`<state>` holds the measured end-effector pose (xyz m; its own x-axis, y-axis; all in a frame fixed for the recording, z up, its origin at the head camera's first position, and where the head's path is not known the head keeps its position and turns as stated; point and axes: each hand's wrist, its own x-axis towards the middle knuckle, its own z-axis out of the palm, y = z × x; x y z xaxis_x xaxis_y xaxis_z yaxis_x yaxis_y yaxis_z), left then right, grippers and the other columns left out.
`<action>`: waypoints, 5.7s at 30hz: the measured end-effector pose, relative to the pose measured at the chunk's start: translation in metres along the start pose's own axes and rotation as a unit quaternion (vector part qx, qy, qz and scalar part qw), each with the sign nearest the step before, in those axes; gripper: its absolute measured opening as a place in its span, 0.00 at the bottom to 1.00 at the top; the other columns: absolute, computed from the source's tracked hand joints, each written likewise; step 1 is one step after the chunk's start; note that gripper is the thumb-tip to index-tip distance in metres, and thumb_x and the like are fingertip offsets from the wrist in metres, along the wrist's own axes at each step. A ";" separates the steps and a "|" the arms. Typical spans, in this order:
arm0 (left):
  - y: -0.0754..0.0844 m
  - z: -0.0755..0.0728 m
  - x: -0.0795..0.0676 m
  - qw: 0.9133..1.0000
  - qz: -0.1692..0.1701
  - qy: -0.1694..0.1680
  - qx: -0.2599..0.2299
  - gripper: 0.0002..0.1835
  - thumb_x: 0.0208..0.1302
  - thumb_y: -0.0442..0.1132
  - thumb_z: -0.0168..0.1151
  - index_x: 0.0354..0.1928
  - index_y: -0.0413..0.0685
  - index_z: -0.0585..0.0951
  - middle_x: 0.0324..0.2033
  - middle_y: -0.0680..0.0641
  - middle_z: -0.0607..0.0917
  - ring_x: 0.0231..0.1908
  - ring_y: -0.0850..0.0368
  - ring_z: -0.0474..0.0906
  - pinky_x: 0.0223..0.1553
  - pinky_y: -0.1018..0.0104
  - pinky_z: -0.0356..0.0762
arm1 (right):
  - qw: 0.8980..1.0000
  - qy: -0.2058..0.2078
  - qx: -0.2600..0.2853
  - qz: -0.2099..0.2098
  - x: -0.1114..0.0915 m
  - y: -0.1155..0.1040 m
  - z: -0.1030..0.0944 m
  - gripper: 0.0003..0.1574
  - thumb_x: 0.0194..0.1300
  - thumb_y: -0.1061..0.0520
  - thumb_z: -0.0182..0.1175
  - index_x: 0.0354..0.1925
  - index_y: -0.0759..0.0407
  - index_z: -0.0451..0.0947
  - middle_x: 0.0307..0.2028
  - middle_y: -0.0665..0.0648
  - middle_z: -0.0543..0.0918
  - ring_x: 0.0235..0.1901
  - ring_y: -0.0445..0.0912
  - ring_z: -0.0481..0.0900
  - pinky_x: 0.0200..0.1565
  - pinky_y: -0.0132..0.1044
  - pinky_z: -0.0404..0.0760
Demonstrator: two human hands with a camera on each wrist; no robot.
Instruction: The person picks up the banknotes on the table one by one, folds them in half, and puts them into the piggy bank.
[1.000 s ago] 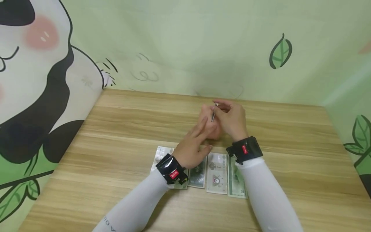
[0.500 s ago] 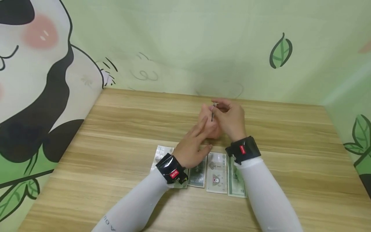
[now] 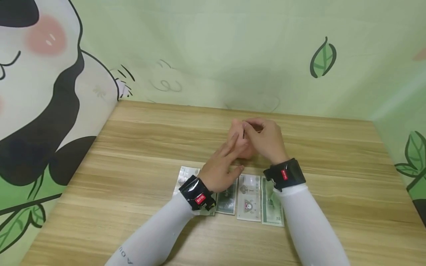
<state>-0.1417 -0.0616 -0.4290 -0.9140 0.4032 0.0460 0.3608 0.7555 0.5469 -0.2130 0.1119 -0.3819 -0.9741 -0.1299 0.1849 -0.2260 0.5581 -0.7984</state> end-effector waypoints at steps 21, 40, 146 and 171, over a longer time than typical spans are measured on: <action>0.001 0.000 -0.001 1.000 -0.001 -0.002 0.003 0.35 0.77 0.52 0.54 0.82 0.68 0.57 0.84 0.58 0.35 0.82 0.42 0.46 0.81 0.46 0.52 | 0.999 -0.014 -0.038 0.001 -0.005 0.008 -0.001 0.09 0.67 0.61 0.70 0.45 0.61 0.89 0.50 0.60 0.87 0.48 0.54 0.84 0.44 0.37 0.82; 0.001 0.000 0.001 1.000 0.003 -0.002 0.022 0.35 0.77 0.53 0.53 0.82 0.67 0.56 0.84 0.58 0.35 0.82 0.42 0.47 0.81 0.46 0.52 | 0.999 0.020 -0.044 -0.006 -0.012 0.002 0.008 0.07 0.65 0.65 0.67 0.41 0.68 0.88 0.46 0.64 0.82 0.46 0.57 0.81 0.45 0.42 0.77; -0.099 -0.070 -0.143 0.867 -0.187 -0.065 -0.456 0.32 0.83 0.51 0.46 0.73 0.32 0.68 0.72 0.31 0.71 0.66 0.39 0.77 0.64 0.55 0.81 | 0.891 -0.263 0.328 0.170 -0.128 -0.026 0.098 0.33 0.73 0.58 0.60 0.72 0.67 0.68 0.70 0.69 0.73 0.57 0.54 0.83 0.61 0.44 0.83; -0.037 -0.073 -0.072 0.864 -0.124 -0.004 -0.489 0.23 0.74 0.37 0.61 0.68 0.45 0.78 0.68 0.43 0.79 0.57 0.52 0.83 0.61 0.47 0.82 | 0.904 -0.155 0.364 0.160 -0.088 -0.011 0.027 0.35 0.68 0.67 0.61 0.70 0.68 0.64 0.45 0.50 0.87 0.45 0.41 0.85 0.49 0.36 0.86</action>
<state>-0.1029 -0.1564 -0.3915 -0.9380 0.2979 -0.1771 -0.1782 0.0238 0.9837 -0.1247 0.0951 -0.4051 -0.9173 -0.3436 -0.2014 0.2372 -0.0652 -0.9693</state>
